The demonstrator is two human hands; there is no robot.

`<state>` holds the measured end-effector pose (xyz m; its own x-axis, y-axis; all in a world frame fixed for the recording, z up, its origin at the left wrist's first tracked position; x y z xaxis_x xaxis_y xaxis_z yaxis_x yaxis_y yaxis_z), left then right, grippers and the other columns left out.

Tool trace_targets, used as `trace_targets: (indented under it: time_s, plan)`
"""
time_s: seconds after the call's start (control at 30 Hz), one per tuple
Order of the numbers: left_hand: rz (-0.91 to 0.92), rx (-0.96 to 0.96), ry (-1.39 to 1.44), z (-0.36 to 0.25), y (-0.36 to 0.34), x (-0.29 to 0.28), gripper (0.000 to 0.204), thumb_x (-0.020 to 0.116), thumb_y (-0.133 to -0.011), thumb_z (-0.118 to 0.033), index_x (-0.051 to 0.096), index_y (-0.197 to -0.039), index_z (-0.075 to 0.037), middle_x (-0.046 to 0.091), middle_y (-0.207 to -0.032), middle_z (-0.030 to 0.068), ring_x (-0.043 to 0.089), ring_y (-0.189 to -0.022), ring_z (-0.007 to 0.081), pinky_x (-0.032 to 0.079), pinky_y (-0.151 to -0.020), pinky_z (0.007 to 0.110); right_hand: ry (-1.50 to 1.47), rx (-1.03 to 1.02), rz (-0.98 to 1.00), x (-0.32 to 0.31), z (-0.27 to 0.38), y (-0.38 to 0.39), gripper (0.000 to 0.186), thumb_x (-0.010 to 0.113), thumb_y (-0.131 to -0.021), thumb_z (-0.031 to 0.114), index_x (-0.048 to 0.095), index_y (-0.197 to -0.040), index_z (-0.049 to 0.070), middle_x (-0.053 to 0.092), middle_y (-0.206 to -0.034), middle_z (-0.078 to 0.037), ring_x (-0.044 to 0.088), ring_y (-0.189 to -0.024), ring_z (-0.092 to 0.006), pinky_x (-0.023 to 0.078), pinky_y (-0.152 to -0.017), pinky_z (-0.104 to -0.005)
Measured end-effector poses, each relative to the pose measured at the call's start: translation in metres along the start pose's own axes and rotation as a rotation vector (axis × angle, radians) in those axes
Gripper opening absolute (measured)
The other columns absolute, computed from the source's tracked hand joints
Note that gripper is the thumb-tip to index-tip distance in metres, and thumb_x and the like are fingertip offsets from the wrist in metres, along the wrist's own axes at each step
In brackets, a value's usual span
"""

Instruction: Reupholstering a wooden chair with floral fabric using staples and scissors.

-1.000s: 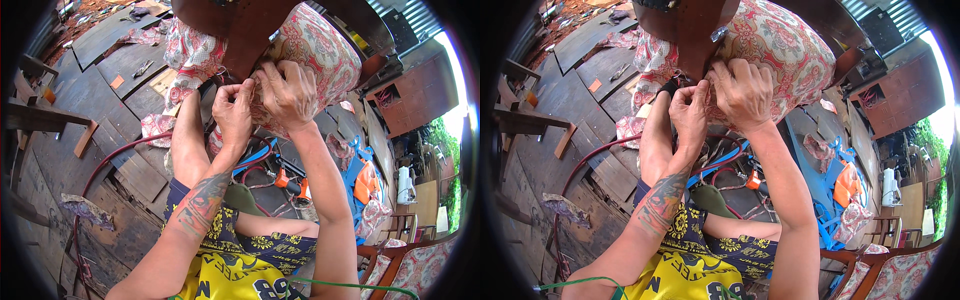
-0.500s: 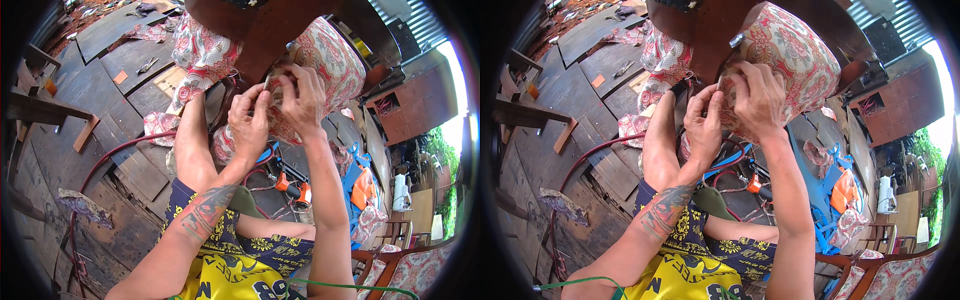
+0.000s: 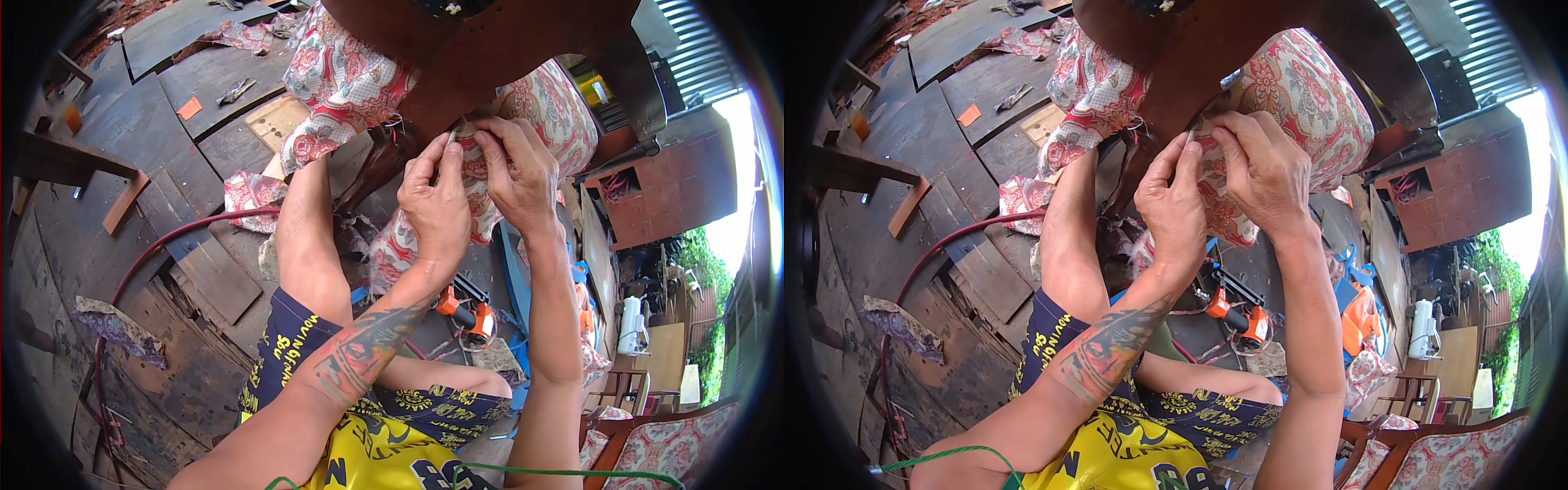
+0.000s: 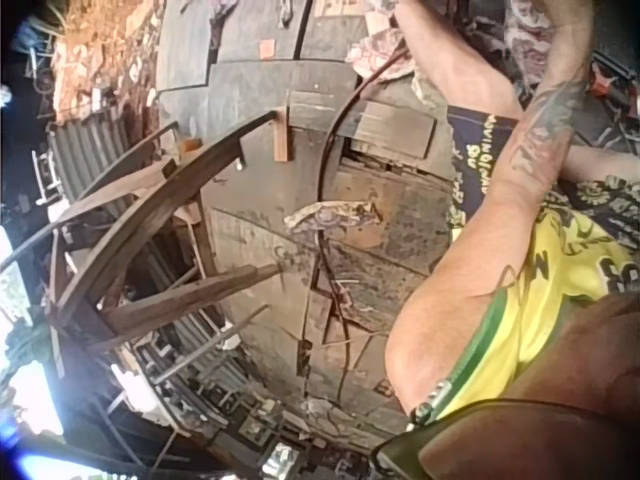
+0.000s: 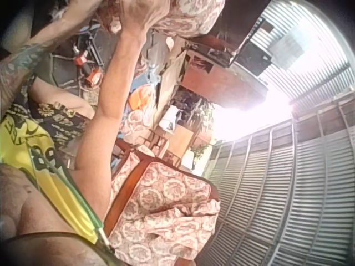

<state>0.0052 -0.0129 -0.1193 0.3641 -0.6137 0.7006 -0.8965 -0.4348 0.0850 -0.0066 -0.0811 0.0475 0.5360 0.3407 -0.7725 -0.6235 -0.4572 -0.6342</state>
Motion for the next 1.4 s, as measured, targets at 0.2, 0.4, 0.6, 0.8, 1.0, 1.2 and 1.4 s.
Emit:
trace_targets:
  time_s: [0.2,0.4,0.6,0.8,1.0,1.2,1.4]
  plan:
    - [-0.023,-0.264,0.422,0.006,0.012,0.021,0.032,0.072,-0.101,-0.017,0.070,-0.124,0.005,0.071,-0.103,0.0032,0.064,-0.089,0.0084,0.053,-0.080,0.024,-0.023,0.049,-0.017,0.001,-0.006,0.002,0.010,0.073,-0.091,0.008,0.073,-0.102,0.008,0.071,-0.090,-0.009,0.071,-0.075,-0.0301,0.055,-0.065,-0.0385]
    - [-0.033,-0.288,0.571,0.010,0.010,0.028,0.023,0.072,-0.101,-0.017,0.071,-0.115,0.001,0.070,-0.098,0.0022,0.065,-0.083,0.0070,0.054,-0.076,0.022,-0.043,0.084,-0.027,0.003,-0.007,0.005,0.010,0.072,-0.092,0.008,0.073,-0.101,0.008,0.071,-0.091,-0.009,0.071,-0.078,-0.0302,0.055,-0.068,-0.0395]
    - [-0.013,-0.375,0.586,0.009,0.012,0.029,0.021,0.069,-0.104,-0.019,0.070,-0.113,0.000,0.072,-0.100,0.0047,0.066,-0.082,0.0089,0.055,-0.076,0.024,-0.044,0.082,-0.044,0.003,-0.011,0.007,0.010,0.072,-0.091,0.010,0.073,-0.101,0.008,0.070,-0.090,-0.009,0.070,-0.079,-0.0305,0.055,-0.068,-0.0402]
    - [-0.043,-0.014,-0.169,0.003,-0.002,0.010,0.020,0.070,-0.102,-0.025,0.074,-0.108,-0.006,0.070,-0.099,0.0058,0.064,-0.088,0.0175,0.049,-0.084,0.035,0.008,0.066,-0.056,0.004,-0.008,0.009,0.011,0.071,-0.091,0.012,0.073,-0.102,0.010,0.069,-0.091,-0.008,0.070,-0.080,-0.0301,0.055,-0.071,-0.0422]
    - [-0.109,0.074,-0.404,-0.017,0.004,0.008,0.023,0.071,-0.099,-0.031,0.076,-0.105,-0.009,0.070,-0.100,0.0066,0.062,-0.097,0.0268,0.039,-0.096,0.038,0.001,0.097,-0.053,0.005,-0.009,0.009,0.011,0.070,-0.092,0.012,0.073,-0.102,0.011,0.069,-0.092,-0.008,0.070,-0.081,-0.0309,0.055,-0.072,-0.0426]
    - [-0.088,-0.053,0.073,-0.003,0.005,0.012,0.022,0.076,-0.097,-0.024,0.075,-0.107,-0.005,0.072,-0.100,0.0083,0.066,-0.093,0.0205,0.051,-0.086,0.036,0.001,0.094,-0.056,0.004,-0.009,0.009,0.011,0.070,-0.092,0.012,0.073,-0.103,0.011,0.069,-0.092,-0.008,0.070,-0.082,-0.0313,0.055,-0.073,-0.0428]
    - [-0.141,-0.021,0.047,0.007,0.001,0.006,0.022,0.077,-0.097,-0.021,0.075,-0.103,0.000,0.071,-0.098,0.0108,0.067,-0.089,0.0179,0.055,-0.081,0.033,-0.004,0.080,-0.061,0.004,-0.009,0.009,0.011,0.070,-0.092,0.012,0.073,-0.103,0.011,0.069,-0.092,-0.008,0.069,-0.081,-0.0316,0.055,-0.073,-0.0428]
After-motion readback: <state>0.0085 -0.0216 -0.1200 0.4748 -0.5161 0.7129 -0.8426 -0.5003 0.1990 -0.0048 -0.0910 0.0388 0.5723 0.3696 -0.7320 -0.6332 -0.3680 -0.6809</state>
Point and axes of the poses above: each hand's wrist, its own y-axis away from the middle knuckle, its own x-axis out of the palm, z = x × y, the point moved 10 cm from there along -y, towards the middle knuckle
